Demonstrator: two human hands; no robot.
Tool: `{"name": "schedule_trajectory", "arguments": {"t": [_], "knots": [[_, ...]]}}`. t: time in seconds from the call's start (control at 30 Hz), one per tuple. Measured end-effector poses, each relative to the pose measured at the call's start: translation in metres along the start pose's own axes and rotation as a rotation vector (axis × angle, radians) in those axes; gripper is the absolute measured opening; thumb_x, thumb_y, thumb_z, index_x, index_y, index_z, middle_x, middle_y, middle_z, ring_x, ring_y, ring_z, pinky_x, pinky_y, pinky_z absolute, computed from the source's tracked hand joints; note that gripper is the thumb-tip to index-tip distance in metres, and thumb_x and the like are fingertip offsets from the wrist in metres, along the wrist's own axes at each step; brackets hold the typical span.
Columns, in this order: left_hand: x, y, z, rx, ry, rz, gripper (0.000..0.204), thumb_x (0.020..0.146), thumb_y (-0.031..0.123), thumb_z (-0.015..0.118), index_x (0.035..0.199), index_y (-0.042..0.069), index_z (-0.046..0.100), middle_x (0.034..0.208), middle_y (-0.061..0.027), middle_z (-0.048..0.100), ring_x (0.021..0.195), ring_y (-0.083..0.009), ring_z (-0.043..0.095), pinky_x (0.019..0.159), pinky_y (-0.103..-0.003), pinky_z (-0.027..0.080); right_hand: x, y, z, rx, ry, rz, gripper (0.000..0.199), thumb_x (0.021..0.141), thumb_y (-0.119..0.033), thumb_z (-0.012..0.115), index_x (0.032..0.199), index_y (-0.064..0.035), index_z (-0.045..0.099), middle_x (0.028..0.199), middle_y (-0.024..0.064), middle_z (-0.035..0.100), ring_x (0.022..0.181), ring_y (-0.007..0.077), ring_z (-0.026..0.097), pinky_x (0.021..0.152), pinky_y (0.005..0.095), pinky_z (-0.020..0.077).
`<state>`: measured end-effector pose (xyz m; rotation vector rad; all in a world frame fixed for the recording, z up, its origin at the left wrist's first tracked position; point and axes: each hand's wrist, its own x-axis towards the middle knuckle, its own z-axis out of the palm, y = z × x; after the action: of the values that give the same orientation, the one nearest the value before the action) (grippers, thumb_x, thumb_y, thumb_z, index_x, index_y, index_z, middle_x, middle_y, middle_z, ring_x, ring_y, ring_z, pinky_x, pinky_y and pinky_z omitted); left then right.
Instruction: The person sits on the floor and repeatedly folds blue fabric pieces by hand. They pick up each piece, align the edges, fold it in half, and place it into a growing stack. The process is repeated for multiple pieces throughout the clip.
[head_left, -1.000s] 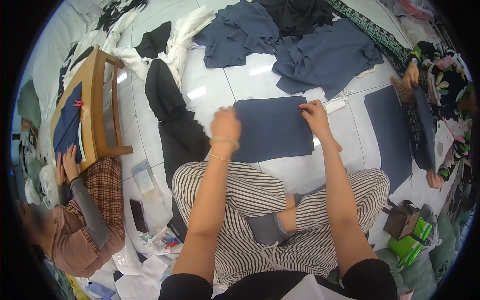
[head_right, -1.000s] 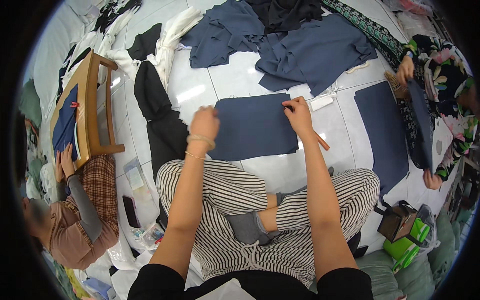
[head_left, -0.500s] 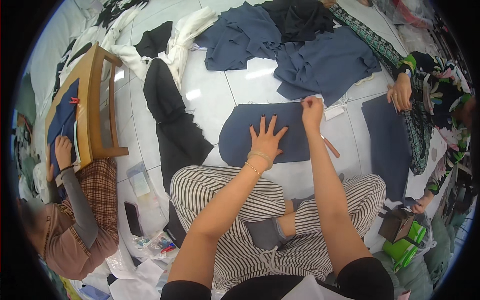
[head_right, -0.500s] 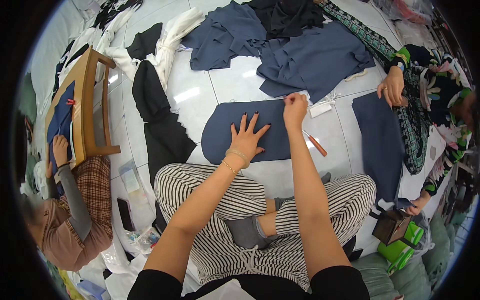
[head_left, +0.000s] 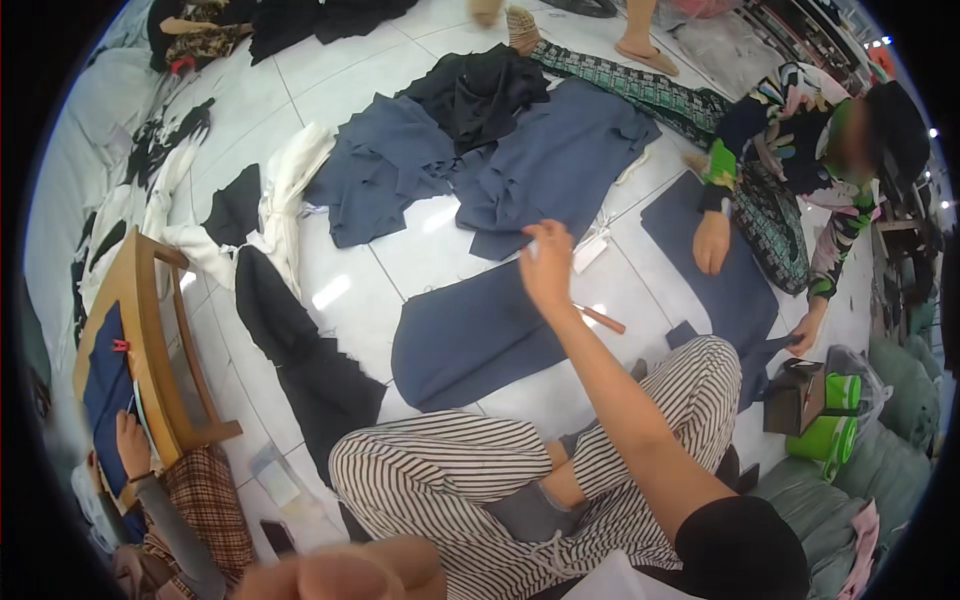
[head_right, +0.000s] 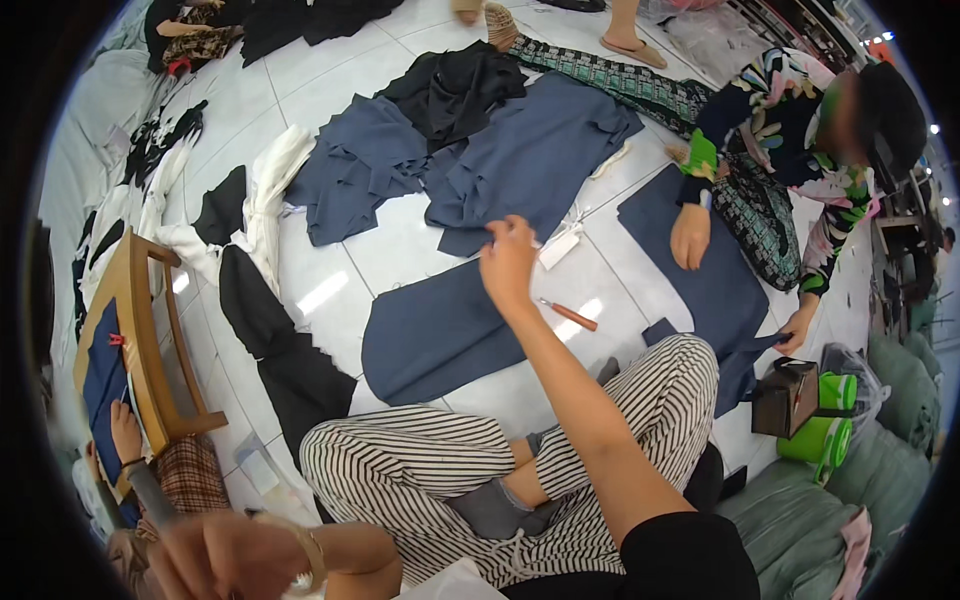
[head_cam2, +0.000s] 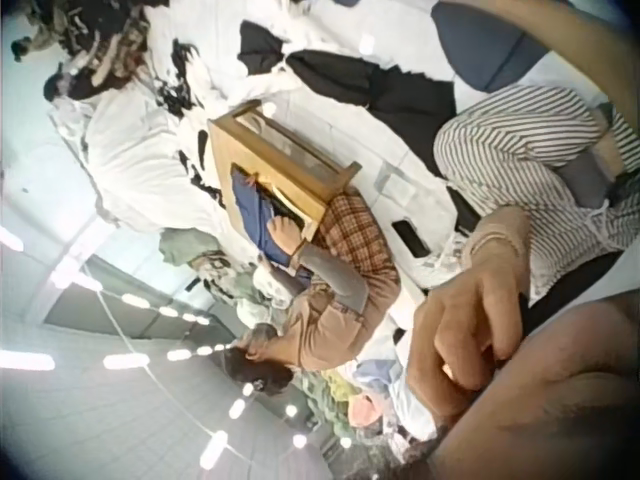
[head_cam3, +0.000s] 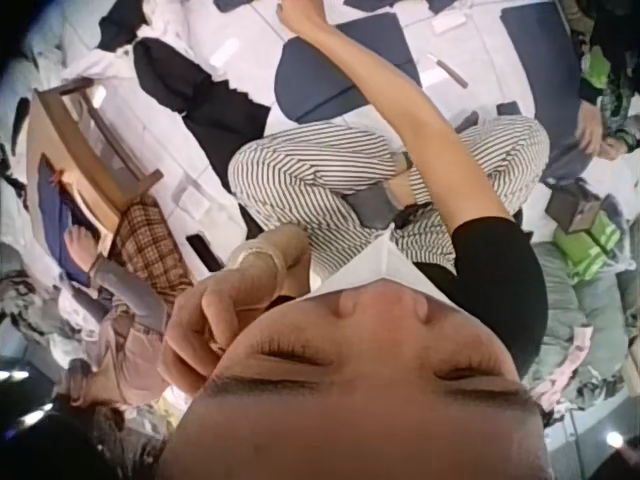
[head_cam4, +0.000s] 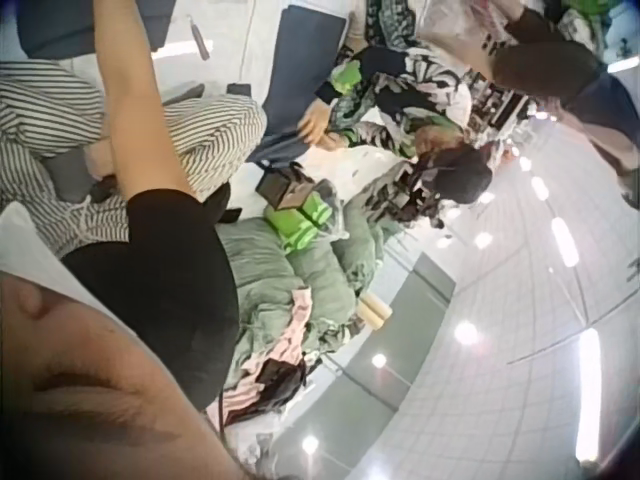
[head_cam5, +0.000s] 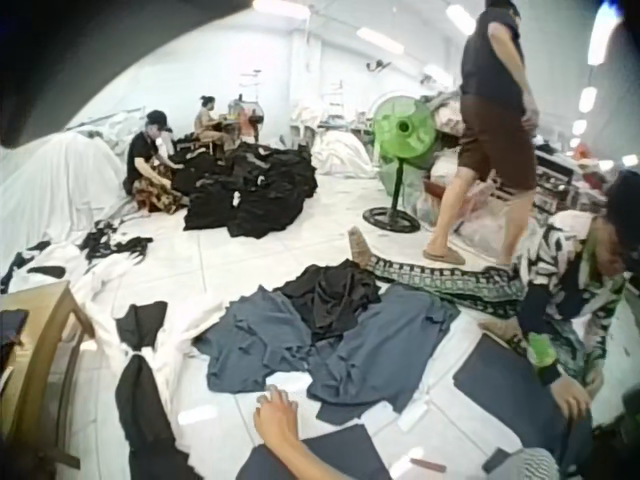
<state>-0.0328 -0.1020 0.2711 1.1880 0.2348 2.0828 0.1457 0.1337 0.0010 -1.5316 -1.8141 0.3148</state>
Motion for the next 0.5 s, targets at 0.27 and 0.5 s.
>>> {"name": "schedule_trajectory", "arguments": {"t": [0.27,0.5], "knots": [[0.022,0.024,0.021,-0.384,-0.201,0.138,0.018,0.089,0.002,0.057,0.080,0.016,0.064,0.085,0.0074,0.062,0.082,-0.0085,0.057,0.081,-0.034,0.038,-0.013,-0.091,0.097,0.073,-0.281,-0.206,0.025,0.078,-0.006,0.068,0.102,-0.0043,0.066,0.126,0.0128,0.053,0.118,0.0314,0.049,0.091,0.0479,0.0423],[0.024,0.027,0.000,-0.416,-0.219,0.099,0.021,0.090,0.003,0.058,0.079,0.015,0.069,0.082,0.0059,0.063,0.079,-0.0073,0.057,0.079,-0.033,0.041,0.017,-0.124,0.158,-0.143,-0.375,-0.553,0.026,0.081,-0.010,0.062,0.104,-0.0012,0.071,0.145,0.0105,0.048,0.138,0.0296,0.037,0.107,0.0543,0.0327]]}}
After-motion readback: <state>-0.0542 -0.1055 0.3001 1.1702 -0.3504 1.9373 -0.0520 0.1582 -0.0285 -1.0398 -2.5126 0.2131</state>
